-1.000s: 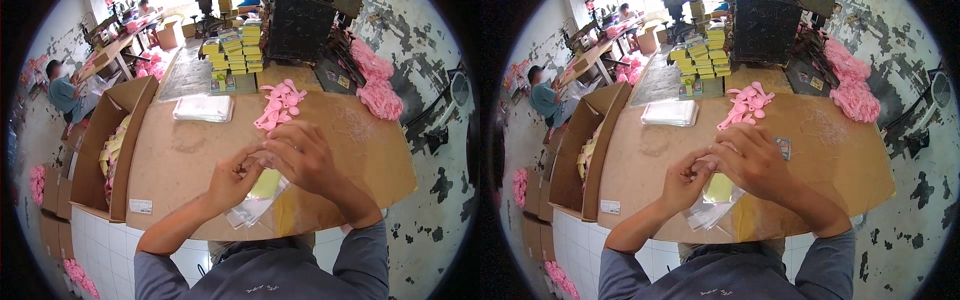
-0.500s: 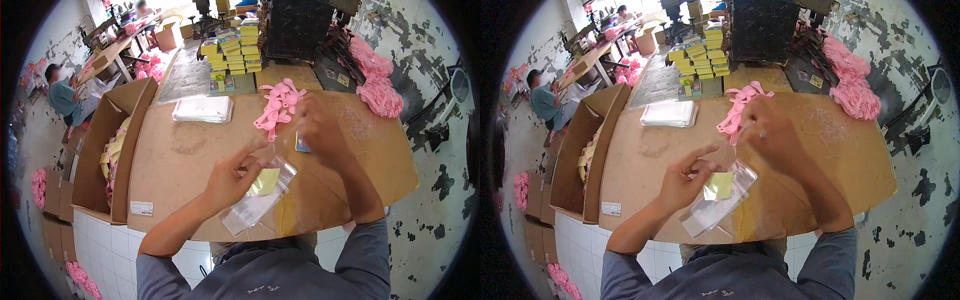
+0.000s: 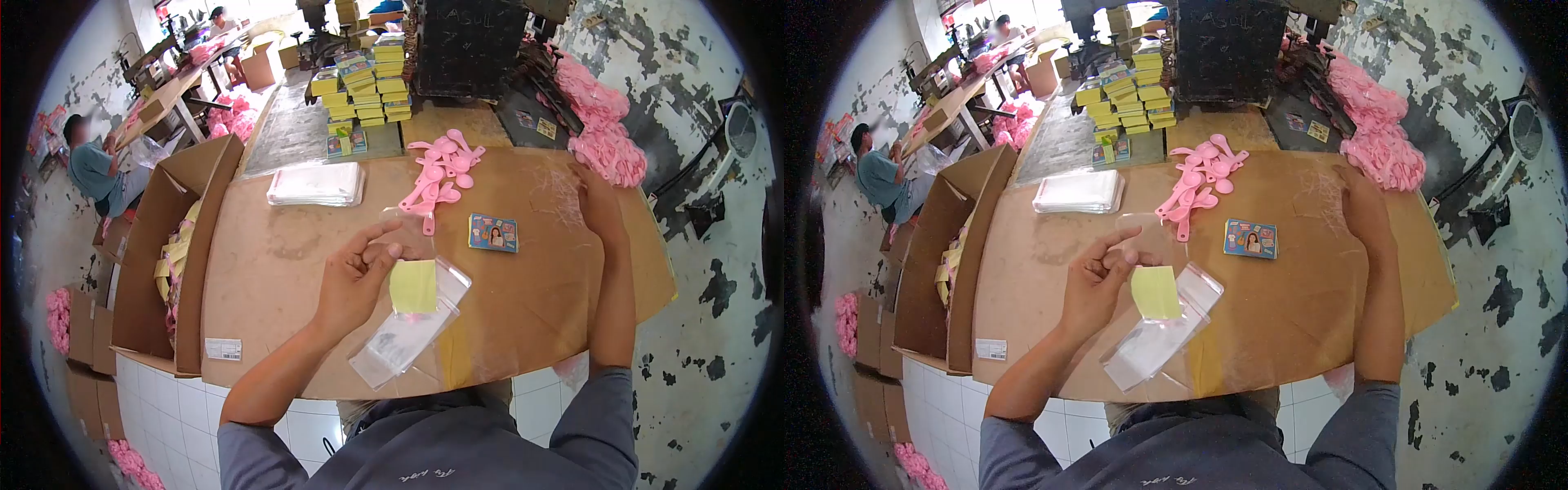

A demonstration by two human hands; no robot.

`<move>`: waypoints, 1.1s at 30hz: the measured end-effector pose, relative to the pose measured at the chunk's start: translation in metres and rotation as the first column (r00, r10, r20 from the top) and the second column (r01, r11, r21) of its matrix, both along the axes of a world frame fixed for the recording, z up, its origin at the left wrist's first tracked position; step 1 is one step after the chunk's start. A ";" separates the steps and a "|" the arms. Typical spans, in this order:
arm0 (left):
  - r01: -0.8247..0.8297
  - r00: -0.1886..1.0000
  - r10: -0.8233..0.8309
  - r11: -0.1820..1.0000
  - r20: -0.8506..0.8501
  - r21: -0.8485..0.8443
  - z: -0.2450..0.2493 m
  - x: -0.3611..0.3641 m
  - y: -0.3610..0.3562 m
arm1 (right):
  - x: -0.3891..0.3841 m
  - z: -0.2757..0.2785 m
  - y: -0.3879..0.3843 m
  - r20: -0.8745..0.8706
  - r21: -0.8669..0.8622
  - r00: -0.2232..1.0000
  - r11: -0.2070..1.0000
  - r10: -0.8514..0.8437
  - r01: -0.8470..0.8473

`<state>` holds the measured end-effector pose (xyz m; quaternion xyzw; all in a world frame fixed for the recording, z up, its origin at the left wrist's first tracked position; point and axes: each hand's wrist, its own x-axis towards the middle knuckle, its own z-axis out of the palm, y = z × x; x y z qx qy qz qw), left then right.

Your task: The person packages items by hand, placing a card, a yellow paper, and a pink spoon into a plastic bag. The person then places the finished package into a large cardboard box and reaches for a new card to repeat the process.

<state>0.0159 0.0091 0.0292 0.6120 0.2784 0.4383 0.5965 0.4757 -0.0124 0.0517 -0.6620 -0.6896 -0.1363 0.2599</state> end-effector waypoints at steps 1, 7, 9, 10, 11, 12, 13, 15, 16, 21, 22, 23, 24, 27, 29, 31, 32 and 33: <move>0.010 1.000 -0.010 1.000 0.007 -0.011 -0.001 0.000 -0.001 | -0.009 0.007 0.002 -0.305 -0.124 0.952 0.992 -0.003 -0.037; 0.011 0.999 -0.010 0.999 0.037 -0.038 -0.007 0.001 0.004 | 0.018 -0.022 0.021 0.317 -0.018 0.935 0.984 -0.161 0.175; -0.007 1.000 0.008 0.999 0.012 -0.043 -0.009 0.001 0.007 | 0.017 -0.021 0.018 0.424 0.050 0.885 0.980 -0.194 0.191; -0.003 1.000 0.004 0.998 0.019 -0.055 -0.008 0.001 0.008 | -0.002 0.005 0.016 0.035 -0.135 0.997 0.988 -0.074 0.078; 0.001 1.000 0.001 0.998 0.025 -0.069 -0.005 0.000 0.007 | -0.011 0.019 0.016 -0.376 -0.259 0.927 0.961 -0.005 -0.100; 0.006 1.000 -0.004 0.996 0.030 -0.085 -0.004 0.000 0.006 | -0.007 0.020 0.020 -0.619 -0.270 0.786 0.936 0.011 -0.225; -0.002 1.000 0.003 0.997 0.007 -0.071 -0.006 -0.001 0.006 | -0.001 0.021 0.025 -0.814 -0.244 0.580 0.907 0.001 -0.344; -0.015 0.999 0.014 0.999 -0.037 -0.034 -0.008 -0.001 0.009 | 0.003 0.010 0.021 -0.495 -0.318 0.867 0.940 -0.056 -0.121; -0.021 1.000 0.020 0.999 -0.017 -0.045 -0.010 0.000 0.010 | -0.004 -0.005 0.014 0.188 -0.201 0.966 0.956 -0.175 0.213; -0.051 0.999 0.051 0.994 -0.005 -0.101 -0.011 -0.002 0.011 | -0.037 0.013 0.028 -0.261 -0.134 0.958 0.978 0.120 -0.159; -0.059 0.998 0.058 0.995 -0.026 -0.082 -0.013 -0.003 0.012 | -0.036 0.021 0.033 -0.557 -0.292 0.830 0.927 0.037 -0.237; -0.063 0.997 0.060 0.996 -0.046 -0.061 -0.014 -0.003 0.013 | -0.030 0.015 0.034 -0.534 -0.336 0.845 0.916 0.005 -0.218; -0.064 0.996 0.062 0.997 -0.064 -0.037 -0.015 -0.003 0.014 | -0.024 0.010 0.035 -0.509 -0.379 0.861 0.904 -0.025 -0.198; -0.088 0.995 0.086 0.995 -0.044 -0.040 -0.012 -0.002 0.013 | -0.002 -0.022 0.039 0.205 -0.166 0.977 0.986 0.060 -0.026; -0.103 0.993 0.102 0.995 -0.062 -0.014 -0.011 -0.003 0.014 | -0.027 0.000 0.027 0.200 -0.179 0.965 0.975 0.169 -0.133; -0.110 0.992 0.109 0.994 -0.059 -0.026 -0.012 -0.003 0.014 | -0.030 0.023 0.029 -0.708 -0.216 0.663 0.819 0.243 -0.531; -0.106 0.993 0.104 0.993 -0.051 -0.047 -0.012 -0.004 0.014 | -0.029 0.028 0.031 -0.960 -0.083 0.250 0.731 0.123 -0.677; -0.100 0.994 0.097 0.993 -0.043 -0.067 -0.012 -0.004 0.014 | -0.018 0.019 0.037 -0.904 -0.182 0.418 0.807 0.087 -0.561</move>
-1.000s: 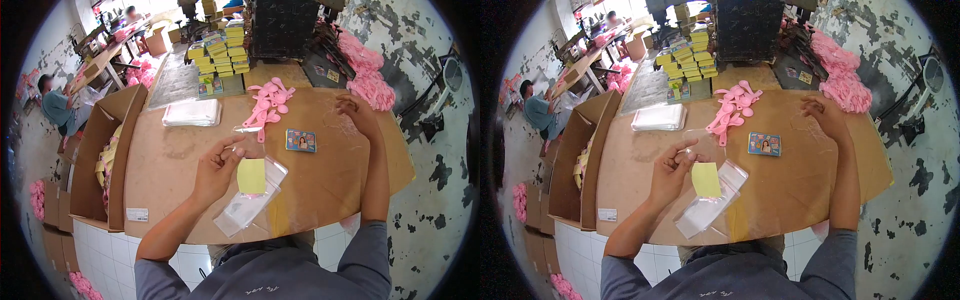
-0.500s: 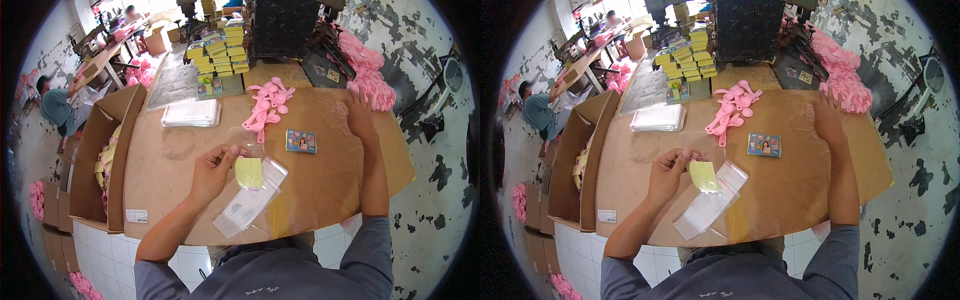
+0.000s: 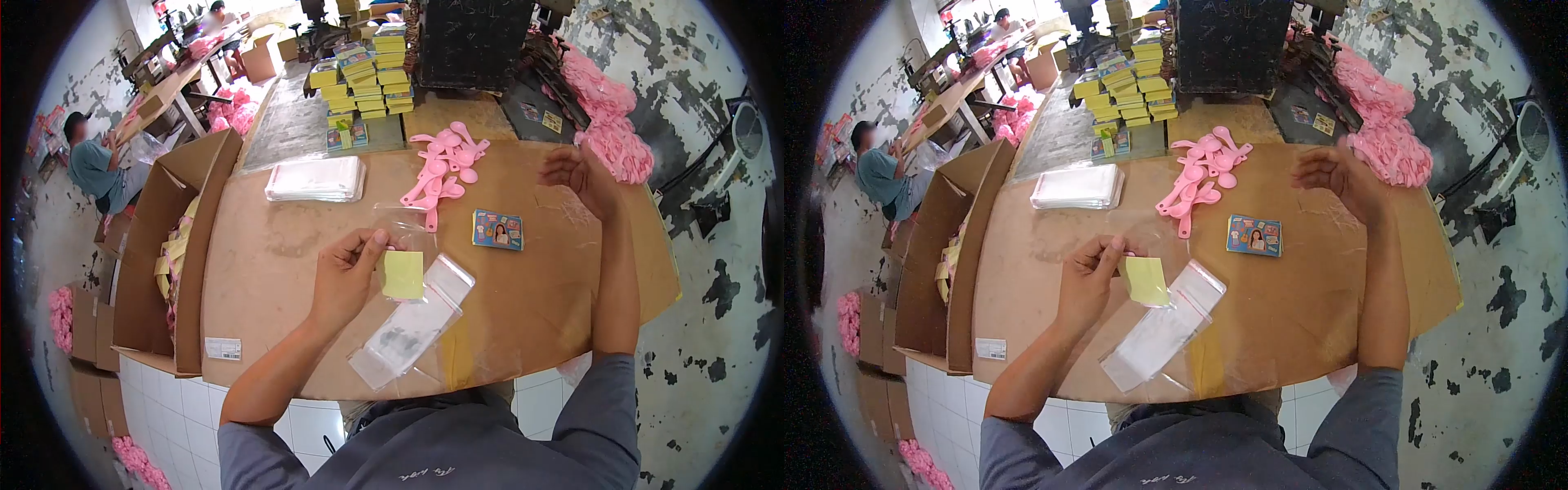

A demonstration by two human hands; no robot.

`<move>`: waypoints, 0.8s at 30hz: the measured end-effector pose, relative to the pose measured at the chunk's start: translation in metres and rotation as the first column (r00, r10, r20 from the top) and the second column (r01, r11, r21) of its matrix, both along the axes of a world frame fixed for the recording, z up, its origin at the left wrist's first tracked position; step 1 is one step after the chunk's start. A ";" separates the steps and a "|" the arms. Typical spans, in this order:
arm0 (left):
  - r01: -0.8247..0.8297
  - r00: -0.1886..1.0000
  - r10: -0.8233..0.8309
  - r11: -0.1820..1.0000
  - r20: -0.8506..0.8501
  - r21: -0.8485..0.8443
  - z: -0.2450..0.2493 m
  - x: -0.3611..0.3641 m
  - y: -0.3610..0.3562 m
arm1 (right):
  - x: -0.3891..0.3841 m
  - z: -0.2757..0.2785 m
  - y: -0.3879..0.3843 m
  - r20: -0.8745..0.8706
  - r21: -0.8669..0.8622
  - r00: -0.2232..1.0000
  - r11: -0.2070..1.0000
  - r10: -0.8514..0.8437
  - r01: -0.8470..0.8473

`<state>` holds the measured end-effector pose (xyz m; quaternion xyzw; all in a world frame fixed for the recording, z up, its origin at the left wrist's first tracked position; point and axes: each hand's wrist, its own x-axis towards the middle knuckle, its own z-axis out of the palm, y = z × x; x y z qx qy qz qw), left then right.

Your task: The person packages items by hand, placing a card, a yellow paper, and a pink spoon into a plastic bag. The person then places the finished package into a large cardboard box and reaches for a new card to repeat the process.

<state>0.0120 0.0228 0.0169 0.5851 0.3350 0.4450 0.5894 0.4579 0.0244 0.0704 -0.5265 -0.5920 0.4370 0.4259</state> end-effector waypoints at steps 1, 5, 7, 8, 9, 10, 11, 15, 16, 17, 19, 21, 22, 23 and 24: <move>-0.002 1.000 0.002 1.000 -0.013 0.003 0.000 0.000 -0.001 | 0.018 -0.017 0.007 0.166 0.016 0.979 0.993 -0.122 0.121; -0.013 1.000 0.013 1.000 -0.028 0.004 0.000 0.000 0.002 | 0.013 -0.015 0.005 0.295 0.072 0.930 0.976 -0.220 0.207; -0.015 1.000 0.015 1.000 -0.002 -0.020 0.000 0.002 0.001 | 0.000 -0.008 -0.002 0.277 0.077 0.939 0.979 -0.202 0.188; -0.013 1.000 0.014 0.999 0.017 -0.036 0.002 0.003 0.000 | -0.003 -0.008 -0.004 0.267 0.077 0.944 0.980 -0.195 0.181; -0.008 0.999 0.010 0.999 0.034 -0.051 0.004 0.004 0.000 | 0.006 -0.008 -0.004 0.131 0.016 0.981 0.990 -0.142 0.141; 0.006 1.000 -0.006 0.999 -0.002 -0.042 0.005 0.004 0.000 | 0.017 -0.004 -0.002 -0.010 -0.034 0.996 0.995 -0.094 0.093; 0.019 0.999 -0.021 0.999 -0.036 -0.033 0.005 0.003 -0.001 | 0.022 -0.007 -0.002 0.123 0.034 0.985 0.993 -0.117 0.114; 0.046 0.994 -0.052 0.997 -0.098 -0.065 -0.001 0.000 0.004 | -0.032 -0.019 -0.015 0.752 0.430 0.543 0.903 -0.374 0.027; 0.029 0.997 -0.035 0.997 -0.073 -0.073 -0.002 0.000 0.004 | -0.058 -0.016 -0.020 0.701 0.393 0.653 0.919 -0.285 -0.020; 0.014 0.999 -0.018 0.997 -0.050 -0.081 -0.004 0.001 0.003 | -0.086 -0.012 -0.025 0.635 0.361 0.749 0.930 -0.190 -0.070; 0.001 1.000 -0.003 0.997 -0.028 -0.073 -0.007 0.003 0.002 | -0.139 0.002 -0.041 0.446 0.150 0.891 0.975 0.080 -0.162; 0.006 1.000 -0.007 0.999 -0.023 -0.036 -0.010 0.003 0.000 | -0.176 -0.008 -0.045 0.340 0.313 0.928 0.912 0.154 -0.266; 0.019 1.000 -0.019 0.999 0.000 -0.036 -0.008 0.005 -0.003 | -0.188 -0.012 -0.047 0.315 0.262 0.936 0.933 0.158 -0.246; 0.030 0.999 -0.029 0.999 0.025 -0.035 -0.005 0.007 -0.007 | -0.197 -0.015 -0.048 0.291 0.208 0.943 0.951 0.163 -0.229; 0.041 0.998 -0.039 0.998 0.049 -0.037 -0.003 0.007 -0.009 | -0.204 -0.019 -0.049 0.266 0.152 0.949 0.965 0.168 -0.213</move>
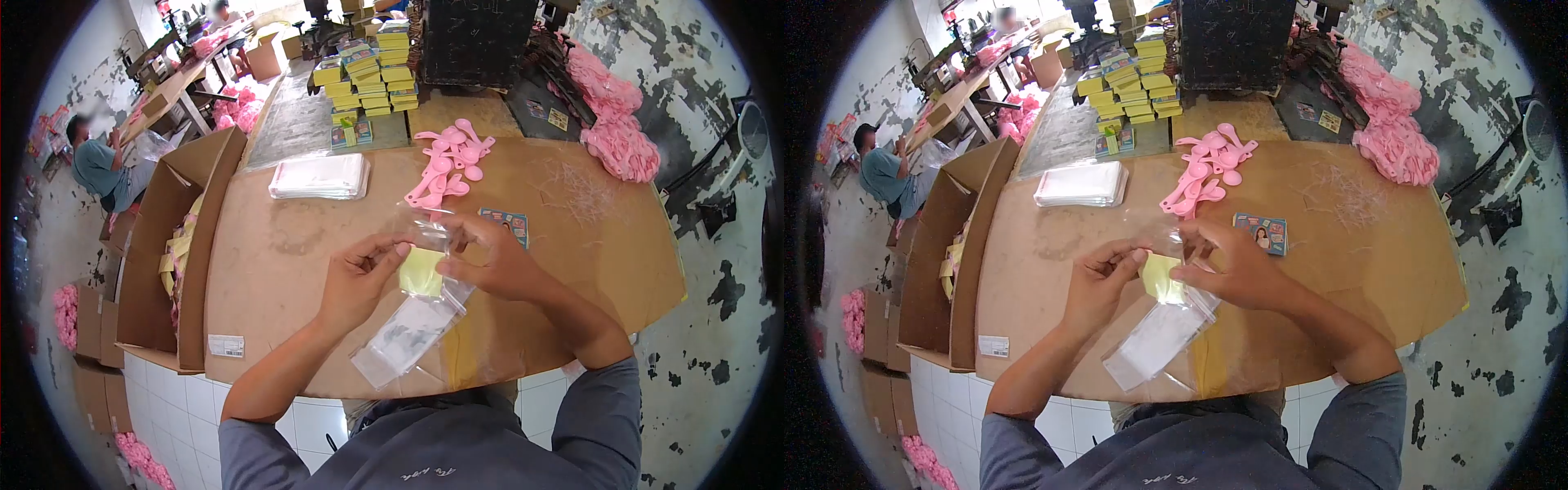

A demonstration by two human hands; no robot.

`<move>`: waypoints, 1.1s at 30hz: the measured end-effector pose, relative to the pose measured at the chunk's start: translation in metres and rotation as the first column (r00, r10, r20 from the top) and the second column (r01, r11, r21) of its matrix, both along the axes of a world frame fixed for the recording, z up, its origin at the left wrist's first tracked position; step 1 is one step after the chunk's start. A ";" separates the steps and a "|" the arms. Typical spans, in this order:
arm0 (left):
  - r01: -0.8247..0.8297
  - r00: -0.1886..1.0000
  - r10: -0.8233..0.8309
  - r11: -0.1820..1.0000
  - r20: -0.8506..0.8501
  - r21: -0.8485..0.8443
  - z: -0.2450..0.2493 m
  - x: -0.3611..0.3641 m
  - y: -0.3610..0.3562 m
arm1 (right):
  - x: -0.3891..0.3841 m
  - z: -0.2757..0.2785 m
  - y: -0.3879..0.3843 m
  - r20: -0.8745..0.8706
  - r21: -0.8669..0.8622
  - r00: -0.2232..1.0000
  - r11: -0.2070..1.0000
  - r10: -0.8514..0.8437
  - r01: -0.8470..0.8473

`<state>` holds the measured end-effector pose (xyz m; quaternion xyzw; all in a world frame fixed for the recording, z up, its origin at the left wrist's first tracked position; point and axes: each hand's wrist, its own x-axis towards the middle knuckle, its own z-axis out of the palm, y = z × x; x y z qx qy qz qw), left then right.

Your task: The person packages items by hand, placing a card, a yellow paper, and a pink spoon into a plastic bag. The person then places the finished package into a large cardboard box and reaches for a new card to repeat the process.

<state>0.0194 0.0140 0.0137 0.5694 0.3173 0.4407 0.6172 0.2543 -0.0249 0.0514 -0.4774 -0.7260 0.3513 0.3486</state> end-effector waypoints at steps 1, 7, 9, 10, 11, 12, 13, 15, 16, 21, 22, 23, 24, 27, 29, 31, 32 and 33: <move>0.007 1.000 -0.007 1.000 -0.012 0.003 0.001 -0.001 0.000 | -0.004 -0.005 0.000 -0.102 -0.035 0.995 0.999 -0.015 0.011; 0.006 1.000 -0.007 0.998 0.017 0.070 -0.001 -0.002 0.001 | -0.006 -0.027 0.004 -0.153 0.012 0.988 0.999 -0.029 0.031; -0.044 0.999 0.040 0.992 0.036 0.121 0.004 0.002 -0.002 | -0.010 -0.020 0.000 -0.142 0.026 0.990 1.000 -0.010 0.014; -0.053 0.998 0.048 0.989 0.035 0.138 0.006 0.001 -0.003 | -0.011 -0.017 -0.002 -0.106 0.065 0.994 0.998 -0.001 0.008; -0.062 0.998 0.057 0.986 0.035 0.154 0.009 0.001 -0.004 | -0.012 -0.015 -0.003 -0.069 0.103 0.998 0.995 0.007 0.000; -0.071 0.997 0.066 0.983 0.034 0.170 0.010 0.000 -0.005 | -0.013 -0.013 -0.005 -0.033 0.141 0.999 0.990 0.013 -0.008; -0.086 0.996 0.084 0.977 0.022 0.196 0.012 -0.001 -0.006 | -0.015 -0.010 -0.008 -0.025 0.150 0.999 0.988 0.021 -0.017; -0.112 0.993 0.115 0.962 0.001 0.249 0.014 -0.002 -0.007 | -0.018 -0.005 -0.013 -0.010 0.170 0.999 0.985 0.034 -0.032; -0.118 0.993 0.116 0.964 0.021 0.238 0.016 -0.002 -0.007 | -0.019 -0.005 -0.013 -0.013 0.180 0.999 0.983 0.045 -0.042; -0.128 0.990 0.114 0.974 0.083 0.188 0.018 -0.004 -0.010 | -0.020 -0.007 -0.014 -0.046 0.231 0.998 0.972 0.053 -0.041; -0.128 0.988 0.111 0.976 0.103 0.175 0.021 -0.004 -0.010 | -0.019 -0.008 -0.014 -0.043 0.203 0.998 0.979 0.035 -0.025; -0.129 0.986 0.110 0.978 0.122 0.162 0.026 -0.004 -0.010 | -0.018 -0.009 -0.014 -0.040 0.175 0.999 0.985 0.017 -0.010; -0.131 0.984 0.110 0.980 0.142 0.149 0.029 -0.004 -0.010 | -0.017 -0.009 -0.014 -0.037 0.147 0.999 0.989 0.002 0.004; -0.123 0.985 0.105 0.984 0.139 0.128 0.029 -0.009 -0.008 | -0.016 -0.006 -0.013 -0.004 0.134 1.000 0.991 0.010 -0.010; -0.108 0.981 0.089 0.989 0.172 0.101 0.029 -0.013 -0.004 | -0.012 -0.012 -0.009 -0.059 0.146 0.998 0.989 0.026 -0.017; -0.077 0.974 0.051 0.991 0.221 0.112 0.025 -0.010 -0.002 | -0.008 -0.013 -0.007 -0.108 0.132 0.994 0.991 0.031 -0.017; -0.055 0.967 0.019 0.989 0.252 0.138 0.022 -0.003 -0.003 | -0.005 -0.012 -0.007 -0.129 0.113 0.991 0.993 0.029 -0.014; -0.034 0.959 -0.014 0.986 0.283 0.164 0.021 0.001 -0.003 | -0.003 -0.011 -0.006 -0.150 0.094 0.988 0.995 0.025 -0.011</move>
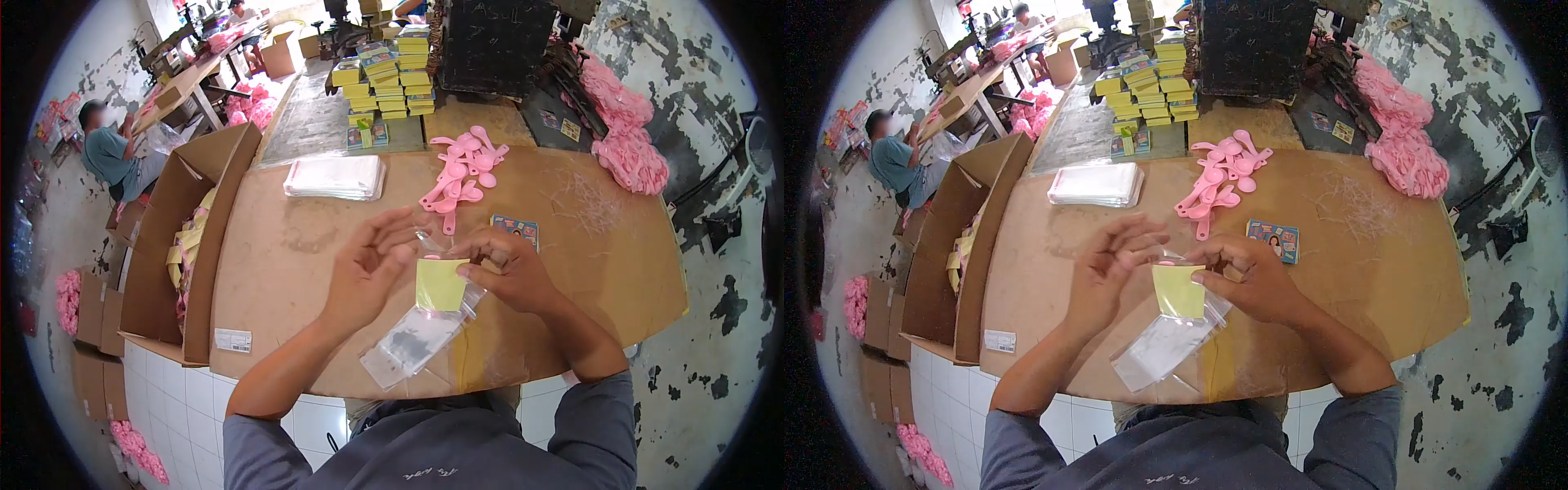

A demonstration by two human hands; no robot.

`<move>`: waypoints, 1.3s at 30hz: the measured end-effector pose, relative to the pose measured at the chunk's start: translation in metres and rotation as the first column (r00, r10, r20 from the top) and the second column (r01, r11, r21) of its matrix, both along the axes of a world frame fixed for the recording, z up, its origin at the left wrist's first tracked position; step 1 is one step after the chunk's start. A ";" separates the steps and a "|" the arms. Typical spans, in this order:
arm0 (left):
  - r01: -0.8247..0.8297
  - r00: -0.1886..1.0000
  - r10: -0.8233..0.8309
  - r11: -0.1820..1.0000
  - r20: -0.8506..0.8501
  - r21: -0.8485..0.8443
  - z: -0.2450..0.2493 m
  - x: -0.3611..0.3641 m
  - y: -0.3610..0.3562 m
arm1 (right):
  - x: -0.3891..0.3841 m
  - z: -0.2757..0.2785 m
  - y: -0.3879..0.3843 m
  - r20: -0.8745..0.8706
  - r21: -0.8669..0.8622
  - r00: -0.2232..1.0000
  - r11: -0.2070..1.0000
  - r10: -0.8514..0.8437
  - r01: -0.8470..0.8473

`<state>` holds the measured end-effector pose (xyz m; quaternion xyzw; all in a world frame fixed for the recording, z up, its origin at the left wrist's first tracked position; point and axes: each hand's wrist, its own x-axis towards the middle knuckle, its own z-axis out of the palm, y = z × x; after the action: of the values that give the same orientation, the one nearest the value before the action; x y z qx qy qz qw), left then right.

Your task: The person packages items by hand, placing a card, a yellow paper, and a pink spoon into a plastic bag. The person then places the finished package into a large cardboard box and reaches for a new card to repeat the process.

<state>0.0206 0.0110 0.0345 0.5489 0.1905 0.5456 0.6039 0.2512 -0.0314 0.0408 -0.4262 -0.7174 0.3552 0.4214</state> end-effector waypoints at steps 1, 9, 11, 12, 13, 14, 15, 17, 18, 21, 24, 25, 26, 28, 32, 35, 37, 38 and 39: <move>0.057 0.996 -0.059 0.998 -0.060 -0.026 0.000 0.000 -0.001 | 0.002 0.002 -0.001 -0.010 -0.018 1.000 1.000 -0.009 0.009; 0.164 0.951 -0.195 0.976 -0.240 -0.140 -0.021 -0.005 0.003 | 0.006 -0.007 0.000 -0.175 -0.163 0.982 0.985 -0.077 0.049; 0.100 0.953 -0.133 0.986 -0.272 -0.132 -0.018 -0.003 0.000 | 0.005 -0.006 0.001 -0.239 -0.230 0.966 0.972 -0.101 0.045; 0.067 0.952 -0.102 0.990 -0.288 -0.126 -0.017 -0.002 -0.001 | 0.005 -0.005 0.001 -0.270 -0.263 0.956 0.964 -0.115 0.042; 0.064 0.948 -0.093 0.992 -0.304 -0.106 -0.017 -0.002 -0.002 | 0.007 -0.007 0.002 -0.275 -0.263 0.955 0.964 -0.107 0.032; 0.060 0.943 -0.085 0.995 -0.320 -0.085 -0.018 -0.004 -0.001 | 0.010 -0.010 0.003 -0.281 -0.262 0.955 0.965 -0.098 0.022; 0.057 0.939 -0.075 0.996 -0.336 -0.064 -0.019 -0.005 -0.001 | 0.012 -0.013 0.005 -0.286 -0.262 0.954 0.965 -0.090 0.012; 0.073 0.914 -0.087 0.996 -0.396 -0.051 -0.018 -0.008 0.002 | 0.011 -0.018 0.008 -0.304 -0.222 0.949 0.975 -0.082 0.014; 0.080 0.900 -0.092 0.996 -0.425 -0.046 -0.018 -0.009 0.003 | 0.011 -0.020 0.010 -0.313 -0.201 0.947 0.979 -0.078 0.014; 0.101 0.926 -0.123 0.992 -0.357 -0.081 -0.029 -0.009 0.008 | 0.015 -0.021 0.011 -0.250 -0.226 0.965 0.974 -0.083 0.026; 0.148 0.921 -0.118 0.987 -0.372 0.055 -0.028 -0.012 0.009 | 0.018 -0.020 0.013 -0.222 -0.202 0.974 0.979 -0.043 -0.003; 0.168 0.931 -0.159 0.986 -0.330 -0.001 -0.028 -0.013 0.010 | 0.018 -0.019 0.013 -0.255 -0.225 0.966 0.974 -0.040 -0.019; 0.190 0.938 -0.198 0.980 -0.285 -0.056 -0.027 -0.014 0.011 | 0.019 -0.017 0.013 -0.287 -0.246 0.957 0.969 -0.037 -0.036; 0.202 0.936 -0.231 0.970 -0.265 -0.133 -0.028 -0.014 0.012 | 0.018 -0.016 0.012 -0.264 -0.263 0.963 0.964 -0.044 -0.028; 0.159 0.919 -0.223 0.964 -0.325 -0.213 -0.027 -0.008 0.012 | 0.015 -0.016 0.011 -0.218 -0.299 0.974 0.954 -0.066 -0.002; 0.168 0.911 -0.245 0.955 -0.332 -0.246 -0.028 -0.008 0.014 | 0.018 -0.017 0.013 -0.249 -0.343 0.967 0.938 -0.051 -0.039; 0.173 0.908 -0.255 0.951 -0.332 -0.257 -0.029 -0.008 0.015 | 0.021 -0.021 0.015 -0.237 -0.325 0.971 0.944 -0.027 -0.053; 0.167 0.910 -0.250 0.951 -0.330 -0.260 -0.028 -0.007 0.014 | 0.022 -0.025 0.016 -0.224 -0.296 0.974 0.953 -0.010 -0.059; 0.161 0.912 -0.245 0.951 -0.329 -0.263 -0.028 -0.007 0.013 | 0.023 -0.027 0.016 -0.212 -0.267 0.977 0.961 0.007 -0.065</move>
<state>0.0140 0.0242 0.0064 0.5820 0.3006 0.3447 0.6724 0.2742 -0.0149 0.0135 -0.4273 -0.6211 0.5009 0.4251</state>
